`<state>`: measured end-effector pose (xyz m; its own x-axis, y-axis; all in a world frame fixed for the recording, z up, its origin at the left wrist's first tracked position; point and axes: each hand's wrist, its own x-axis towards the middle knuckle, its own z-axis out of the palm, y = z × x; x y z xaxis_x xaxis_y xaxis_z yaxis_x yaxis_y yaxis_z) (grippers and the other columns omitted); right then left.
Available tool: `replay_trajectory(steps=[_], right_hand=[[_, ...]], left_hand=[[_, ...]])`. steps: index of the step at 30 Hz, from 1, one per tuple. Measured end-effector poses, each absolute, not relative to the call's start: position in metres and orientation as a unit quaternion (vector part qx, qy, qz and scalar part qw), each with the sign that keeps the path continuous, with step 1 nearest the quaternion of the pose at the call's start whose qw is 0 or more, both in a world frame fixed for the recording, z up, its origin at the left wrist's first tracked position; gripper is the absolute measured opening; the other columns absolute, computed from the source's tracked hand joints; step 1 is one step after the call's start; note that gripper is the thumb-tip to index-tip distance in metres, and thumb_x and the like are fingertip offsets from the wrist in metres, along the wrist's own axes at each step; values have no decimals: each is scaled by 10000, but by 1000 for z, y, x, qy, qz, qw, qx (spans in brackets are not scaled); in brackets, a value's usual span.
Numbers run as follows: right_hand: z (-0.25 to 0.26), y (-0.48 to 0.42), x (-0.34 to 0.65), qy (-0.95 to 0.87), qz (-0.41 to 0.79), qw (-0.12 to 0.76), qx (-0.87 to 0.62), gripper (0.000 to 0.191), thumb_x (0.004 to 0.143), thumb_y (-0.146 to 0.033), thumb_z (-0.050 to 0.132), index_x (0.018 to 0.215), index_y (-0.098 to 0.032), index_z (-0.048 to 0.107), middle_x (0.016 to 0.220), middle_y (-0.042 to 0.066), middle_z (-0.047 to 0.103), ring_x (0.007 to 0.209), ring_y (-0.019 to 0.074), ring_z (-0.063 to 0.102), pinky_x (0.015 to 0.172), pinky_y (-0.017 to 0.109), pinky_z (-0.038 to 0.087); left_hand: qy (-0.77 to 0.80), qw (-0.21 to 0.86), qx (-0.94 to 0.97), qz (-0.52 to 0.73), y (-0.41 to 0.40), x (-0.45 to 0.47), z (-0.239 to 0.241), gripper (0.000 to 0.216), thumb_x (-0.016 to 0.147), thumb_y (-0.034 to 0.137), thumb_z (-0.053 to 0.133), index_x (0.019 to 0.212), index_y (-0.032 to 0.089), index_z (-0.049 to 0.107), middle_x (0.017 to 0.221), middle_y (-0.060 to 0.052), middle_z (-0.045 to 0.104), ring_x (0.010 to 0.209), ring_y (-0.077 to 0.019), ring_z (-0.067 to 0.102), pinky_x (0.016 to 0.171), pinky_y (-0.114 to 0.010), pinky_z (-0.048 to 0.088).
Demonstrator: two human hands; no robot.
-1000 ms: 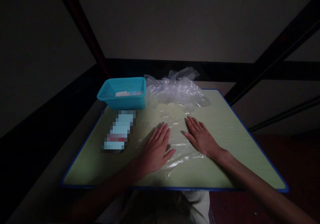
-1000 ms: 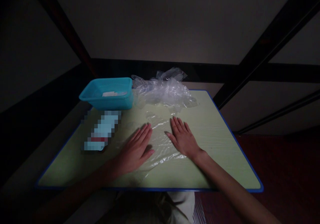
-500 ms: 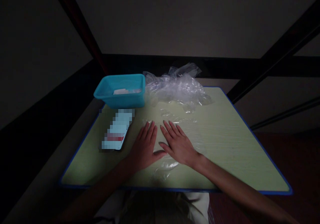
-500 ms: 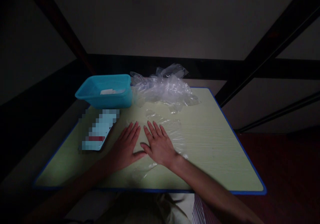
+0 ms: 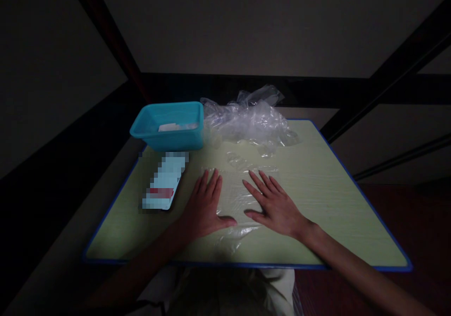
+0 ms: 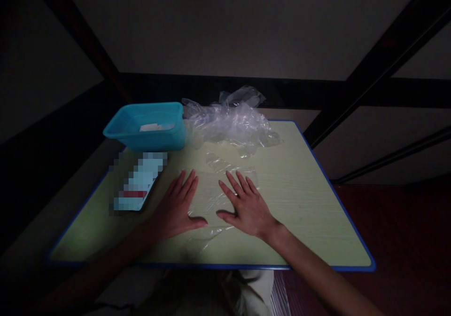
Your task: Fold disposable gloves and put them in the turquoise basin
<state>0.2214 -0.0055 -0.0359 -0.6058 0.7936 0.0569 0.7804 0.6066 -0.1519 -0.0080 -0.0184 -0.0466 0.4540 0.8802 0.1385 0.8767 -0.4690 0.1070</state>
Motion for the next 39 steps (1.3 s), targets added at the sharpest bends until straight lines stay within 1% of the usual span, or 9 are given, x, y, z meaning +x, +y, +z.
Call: replay_trajectory(steps=[9, 13, 17, 21, 26, 30, 34, 37, 39], right_hand=[[-37, -15, 257, -882, 42, 53, -467, 700, 852, -625, 368, 1412, -208, 321, 1504, 107, 205, 1379, 308, 138, 1087, 512, 211], [-30, -12, 269, -879, 93, 83, -459, 671, 890, -575, 327, 1447, -217, 219, 1508, 105, 186, 1377, 293, 151, 1077, 527, 240], [-15, 0, 271, -862, 138, 144, -467, 608, 928, -467, 319, 1460, -211, 175, 1489, 88, 266, 1365, 253, 219, 1095, 477, 261], [-4, 18, 264, -845, 153, 190, -475, 582, 917, -427, 366, 1436, -182, 263, 1447, 97, 360, 1334, 259, 308, 1088, 483, 289], [-7, 40, 257, -828, 159, 224, -488, 526, 898, -389, 404, 1363, -143, 404, 1379, 137, 455, 1275, 286, 410, 1056, 491, 333], [-15, 51, 253, -822, 169, 246, -485, 457, 885, -351, 428, 1285, -140, 490, 1306, 152, 532, 1195, 294, 501, 1013, 479, 380], [-18, 50, 251, -820, 173, 258, -481, 405, 887, -344, 423, 1206, -124, 542, 1202, 166, 599, 1094, 284, 570, 939, 453, 439], [-17, 47, 254, -816, 173, 272, -480, 364, 881, -335, 435, 1166, -144, 558, 1143, 146, 625, 1057, 272, 579, 907, 437, 450], [-17, 46, 258, -811, 173, 283, -482, 326, 865, -315, 459, 1120, -150, 576, 1098, 136, 636, 1027, 267, 582, 890, 426, 451]], left_hand=[[518, 39, 854, 28, -6, -9, -34, 1093, 596, 697, 627, 1369, -2, 294, 1467, -258, 223, 1357, -436, 120, 1066, -557, 213], [495, 39, 868, 25, -6, -7, -24, 1076, 629, 693, 603, 1383, 9, 258, 1469, -262, 208, 1366, -417, 102, 1073, -562, 185], [434, 29, 899, 58, -22, 3, -21, 841, 788, 571, 536, 1385, 46, 261, 1487, -210, 203, 1391, -323, 95, 1114, -469, 162], [364, 56, 929, 30, -35, 14, -24, 715, 838, 457, 542, 1375, 53, 296, 1484, -184, 233, 1389, -266, 158, 1118, -378, 190], [344, 88, 935, 5, -35, 15, -24, 739, 802, 494, 573, 1385, 121, 315, 1501, -153, 203, 1388, -288, 155, 1119, -424, 157], [338, 113, 934, 7, -35, 14, -24, 867, 741, 597, 582, 1397, 106, 299, 1501, -181, 178, 1390, -320, 119, 1119, -458, 126], [325, 138, 935, 14, -35, 11, -23, 970, 675, 711, 547, 1415, 147, 273, 1507, -193, 129, 1382, -379, 76, 1098, -543, 92], [321, 148, 934, 44, -25, 8, -19, 974, 679, 693, 561, 1424, 152, 244, 1512, -194, 96, 1384, -377, 66, 1092, -566, 75], [350, 159, 918, 97, -7, 8, -16, 894, 715, 597, 609, 1415, 163, 261, 1515, -177, 125, 1390, -346, 91, 1103, -531, 114]])
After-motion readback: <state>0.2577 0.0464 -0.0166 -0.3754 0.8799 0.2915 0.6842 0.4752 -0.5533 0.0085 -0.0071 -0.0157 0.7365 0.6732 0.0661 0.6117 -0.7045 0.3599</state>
